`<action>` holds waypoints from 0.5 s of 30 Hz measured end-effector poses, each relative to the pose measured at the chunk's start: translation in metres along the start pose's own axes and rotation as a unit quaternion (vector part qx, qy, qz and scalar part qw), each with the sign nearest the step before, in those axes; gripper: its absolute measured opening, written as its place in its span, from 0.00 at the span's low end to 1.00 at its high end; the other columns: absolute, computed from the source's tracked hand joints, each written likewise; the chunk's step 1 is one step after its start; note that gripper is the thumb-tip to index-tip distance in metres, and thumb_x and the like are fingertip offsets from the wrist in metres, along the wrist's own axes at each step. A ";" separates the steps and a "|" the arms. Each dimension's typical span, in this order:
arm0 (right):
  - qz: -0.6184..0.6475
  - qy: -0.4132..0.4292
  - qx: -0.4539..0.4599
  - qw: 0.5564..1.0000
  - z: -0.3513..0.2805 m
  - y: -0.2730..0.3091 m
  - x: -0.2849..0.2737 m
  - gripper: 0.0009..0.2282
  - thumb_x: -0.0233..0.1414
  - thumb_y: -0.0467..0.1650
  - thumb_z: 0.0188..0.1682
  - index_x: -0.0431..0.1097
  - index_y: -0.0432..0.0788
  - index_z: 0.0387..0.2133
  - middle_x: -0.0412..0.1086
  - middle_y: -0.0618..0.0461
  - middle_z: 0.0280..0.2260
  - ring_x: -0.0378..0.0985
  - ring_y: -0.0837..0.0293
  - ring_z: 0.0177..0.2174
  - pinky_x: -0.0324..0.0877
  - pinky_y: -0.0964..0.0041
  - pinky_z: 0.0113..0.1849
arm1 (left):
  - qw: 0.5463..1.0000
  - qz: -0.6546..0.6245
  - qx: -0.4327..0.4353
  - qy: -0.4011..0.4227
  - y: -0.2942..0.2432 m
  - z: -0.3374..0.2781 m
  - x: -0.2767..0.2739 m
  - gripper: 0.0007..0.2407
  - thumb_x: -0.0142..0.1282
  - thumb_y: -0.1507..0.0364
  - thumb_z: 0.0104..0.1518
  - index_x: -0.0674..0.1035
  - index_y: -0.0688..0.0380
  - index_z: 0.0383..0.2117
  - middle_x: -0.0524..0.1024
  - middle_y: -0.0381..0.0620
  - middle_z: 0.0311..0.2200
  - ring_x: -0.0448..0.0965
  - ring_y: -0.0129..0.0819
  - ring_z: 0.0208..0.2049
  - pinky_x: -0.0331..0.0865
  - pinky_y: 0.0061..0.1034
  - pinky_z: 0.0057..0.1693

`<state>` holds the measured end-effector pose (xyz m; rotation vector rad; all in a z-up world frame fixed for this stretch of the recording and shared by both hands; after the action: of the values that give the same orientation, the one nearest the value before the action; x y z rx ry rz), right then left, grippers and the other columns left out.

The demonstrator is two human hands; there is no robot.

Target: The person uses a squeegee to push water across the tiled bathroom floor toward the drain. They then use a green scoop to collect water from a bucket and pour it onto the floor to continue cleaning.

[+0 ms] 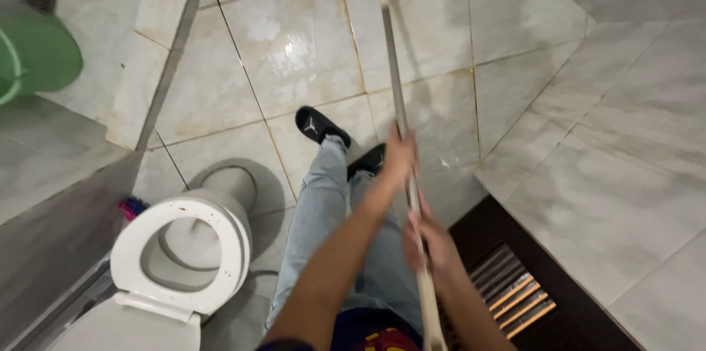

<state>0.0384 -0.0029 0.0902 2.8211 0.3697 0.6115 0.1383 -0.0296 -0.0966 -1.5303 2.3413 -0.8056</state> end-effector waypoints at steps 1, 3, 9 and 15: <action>0.016 -0.029 0.046 0.998 -0.017 -0.013 -0.007 0.24 0.44 0.31 0.56 0.52 0.56 0.67 0.58 0.55 0.15 0.53 0.67 0.07 0.49 0.72 0.08 | 0.998 -0.036 -0.034 0.025 0.003 -0.026 0.001 0.22 0.44 0.71 0.65 0.61 0.59 0.66 0.69 0.52 0.27 0.65 0.32 0.17 0.62 0.28 0.19; 0.033 -0.063 0.093 0.993 -0.043 -0.033 -0.019 0.31 0.44 0.29 0.54 0.46 0.61 0.72 0.59 0.55 0.18 0.50 0.67 0.09 0.46 0.70 0.10 | 0.993 -0.072 -0.072 0.052 0.027 -0.060 -0.002 0.18 0.44 0.70 0.65 0.63 0.50 0.62 0.63 0.40 0.14 0.58 0.28 0.09 0.54 0.26 0.15; 0.104 -0.103 0.187 0.971 -0.014 -0.087 -0.034 0.27 0.45 0.31 0.56 0.54 0.66 0.69 0.56 0.56 0.17 0.49 0.66 0.10 0.43 0.70 0.11 | 0.994 -0.002 -0.107 0.002 0.099 -0.017 -0.047 0.18 0.42 0.75 0.62 0.67 0.54 0.59 0.66 0.43 0.19 0.63 0.31 0.15 0.59 0.30 0.22; 0.160 0.135 0.136 0.968 0.111 -0.074 -0.024 0.06 0.46 0.34 0.58 0.63 0.48 0.33 0.58 0.56 0.15 0.57 0.62 0.10 0.55 0.64 0.12 | 0.998 0.054 -0.037 0.002 -0.013 0.073 -0.043 0.21 0.42 0.71 0.62 0.64 0.50 0.64 0.70 0.47 0.25 0.66 0.33 0.19 0.60 0.30 0.21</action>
<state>0.0504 0.0406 -0.0375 3.0916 0.0389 1.0956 0.2013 -0.0183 -0.1538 -1.4164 2.4578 -0.7061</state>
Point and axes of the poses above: each hand's wrist, its own z-axis towards the middle knuckle, its own x-axis out of the palm, y = z × x, the point moved 10 cm from there along z, towards the middle knuckle
